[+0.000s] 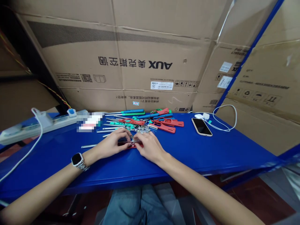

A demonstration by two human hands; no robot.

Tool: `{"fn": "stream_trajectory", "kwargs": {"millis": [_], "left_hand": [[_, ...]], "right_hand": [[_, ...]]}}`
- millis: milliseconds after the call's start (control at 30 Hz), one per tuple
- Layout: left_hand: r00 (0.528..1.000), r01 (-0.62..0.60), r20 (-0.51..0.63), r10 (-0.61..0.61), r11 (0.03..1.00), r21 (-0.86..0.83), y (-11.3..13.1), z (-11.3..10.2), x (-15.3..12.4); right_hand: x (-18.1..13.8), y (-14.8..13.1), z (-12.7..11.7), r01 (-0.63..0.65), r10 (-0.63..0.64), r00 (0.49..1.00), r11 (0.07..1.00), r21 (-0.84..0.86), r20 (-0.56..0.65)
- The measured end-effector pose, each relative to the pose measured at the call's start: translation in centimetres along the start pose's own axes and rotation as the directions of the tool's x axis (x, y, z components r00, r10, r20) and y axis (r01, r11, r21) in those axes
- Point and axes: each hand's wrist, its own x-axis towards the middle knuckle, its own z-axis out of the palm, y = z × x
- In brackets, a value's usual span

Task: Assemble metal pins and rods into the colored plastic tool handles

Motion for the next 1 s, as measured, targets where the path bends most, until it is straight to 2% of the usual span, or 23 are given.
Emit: {"fn": "stream_trajectory", "kwargs": {"millis": [467,700,800,1000], "left_hand": [[0.999,0.022,0.039,-0.016,0.988,-0.155,-0.3,0.2,0.5],[0.998,-0.041,0.038,0.043,0.998,-0.048,-0.3,0.0,-0.1],[1.0,-0.018,0.02,0.018,1.0,0.004,-0.3,-0.1,-0.8],[0.996,0.036,0.077,-0.035,0.999,-0.005,-0.7,0.0,-1.5]], "right_hand": [[0.0,0.2,0.1,0.053,-0.053,0.999,0.999,0.01,-0.003],[-0.1,0.2,-0.2,0.088,-0.087,0.996,0.995,-0.05,0.019],[-0.3,0.2,-0.2,0.084,-0.081,0.995,0.994,-0.069,0.051],[-0.5,0.2,-0.2,0.068,-0.065,0.996,0.995,-0.067,0.057]]}}
